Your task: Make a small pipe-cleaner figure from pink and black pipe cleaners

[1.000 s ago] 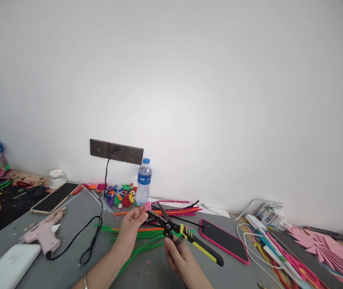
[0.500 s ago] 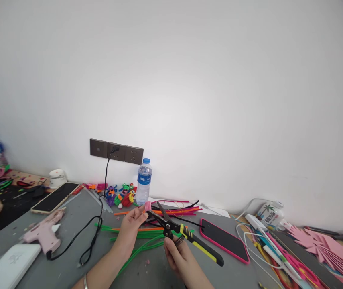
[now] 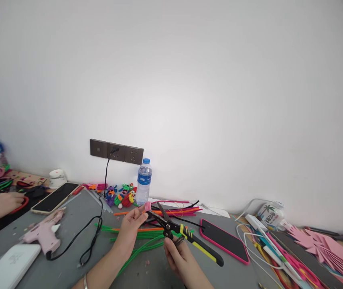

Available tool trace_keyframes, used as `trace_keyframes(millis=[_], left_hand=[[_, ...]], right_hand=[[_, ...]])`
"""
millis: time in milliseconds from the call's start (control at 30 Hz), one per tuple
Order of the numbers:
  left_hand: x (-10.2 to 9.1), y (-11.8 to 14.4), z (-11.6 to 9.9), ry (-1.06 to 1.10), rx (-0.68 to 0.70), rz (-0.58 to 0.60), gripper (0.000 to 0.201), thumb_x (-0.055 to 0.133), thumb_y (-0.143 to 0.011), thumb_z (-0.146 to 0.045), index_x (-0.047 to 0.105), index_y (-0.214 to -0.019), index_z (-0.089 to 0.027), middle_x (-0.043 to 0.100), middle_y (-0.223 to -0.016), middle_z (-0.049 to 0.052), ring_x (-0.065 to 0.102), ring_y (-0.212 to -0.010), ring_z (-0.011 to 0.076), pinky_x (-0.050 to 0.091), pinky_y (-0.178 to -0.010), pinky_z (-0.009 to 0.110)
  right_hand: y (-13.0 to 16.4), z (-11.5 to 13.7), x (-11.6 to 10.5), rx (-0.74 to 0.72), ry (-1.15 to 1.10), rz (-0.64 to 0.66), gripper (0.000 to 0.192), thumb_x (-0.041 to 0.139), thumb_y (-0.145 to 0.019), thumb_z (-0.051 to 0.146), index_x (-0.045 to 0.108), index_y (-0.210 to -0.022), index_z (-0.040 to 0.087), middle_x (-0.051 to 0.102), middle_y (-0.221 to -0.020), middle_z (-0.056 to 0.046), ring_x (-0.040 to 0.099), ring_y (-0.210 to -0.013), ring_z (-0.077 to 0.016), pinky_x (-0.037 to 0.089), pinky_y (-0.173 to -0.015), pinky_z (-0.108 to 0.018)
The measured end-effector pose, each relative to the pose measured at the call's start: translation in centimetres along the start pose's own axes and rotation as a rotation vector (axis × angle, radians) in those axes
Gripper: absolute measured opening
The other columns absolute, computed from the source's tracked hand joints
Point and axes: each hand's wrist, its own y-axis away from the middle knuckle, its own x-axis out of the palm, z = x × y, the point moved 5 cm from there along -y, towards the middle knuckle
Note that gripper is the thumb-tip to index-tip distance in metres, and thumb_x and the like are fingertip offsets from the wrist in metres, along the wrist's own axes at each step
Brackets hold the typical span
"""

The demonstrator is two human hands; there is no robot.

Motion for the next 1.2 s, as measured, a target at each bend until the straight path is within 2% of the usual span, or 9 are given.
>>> trace_keyframes(millis=[133,433,833,1200], left_hand=[[0.22,0.01,-0.10,0.001,-0.007,0.013,0.046,0.080,-0.065,-0.038,0.038,-0.052,-0.023,0.065,-0.125,0.013,0.028,-0.140,0.0338,0.026,-0.111,0.054],[-0.10,-0.31,0.34,0.000,-0.006,0.000,0.046,0.081,-0.064,-0.039,0.040,-0.052,-0.023,0.066,-0.123,0.011,0.030,-0.139,0.0342,0.029,-0.111,0.051],[-0.12,-0.18,0.31,0.000,-0.015,0.001,0.046,0.081,-0.065,-0.039,0.039,-0.052,-0.023,0.065,-0.124,0.011,0.029,-0.140,0.0342,0.030,-0.110,0.051],[-0.10,-0.19,0.22,0.002,-0.004,-0.008,0.046,0.081,-0.063,-0.039,0.040,-0.052,-0.023,0.067,-0.122,0.011,0.030,-0.139,0.0350,0.030,-0.110,0.051]], right_hand=[[-0.10,-0.35,-0.29,-0.023,-0.001,-0.004,0.052,0.051,-0.075,0.074,0.045,-0.074,0.023,0.033,-0.050,0.009,0.027,-0.041,-0.0081,0.019,-0.042,-0.023],[-0.02,0.11,-0.11,-0.016,-0.019,0.004,0.054,0.053,-0.073,0.076,0.045,-0.074,0.022,0.034,-0.050,0.009,0.027,-0.041,-0.0072,0.019,-0.042,-0.022],[-0.20,-0.75,-0.57,0.016,-0.007,-0.050,0.053,0.055,-0.072,0.075,0.049,-0.075,0.022,0.037,-0.052,0.007,0.031,-0.044,-0.0088,0.021,-0.043,-0.023],[-0.07,-0.50,-0.43,0.005,-0.011,-0.028,0.051,0.054,-0.074,0.073,0.048,-0.074,0.022,0.036,-0.051,0.008,0.029,-0.043,-0.0083,0.020,-0.042,-0.022]])
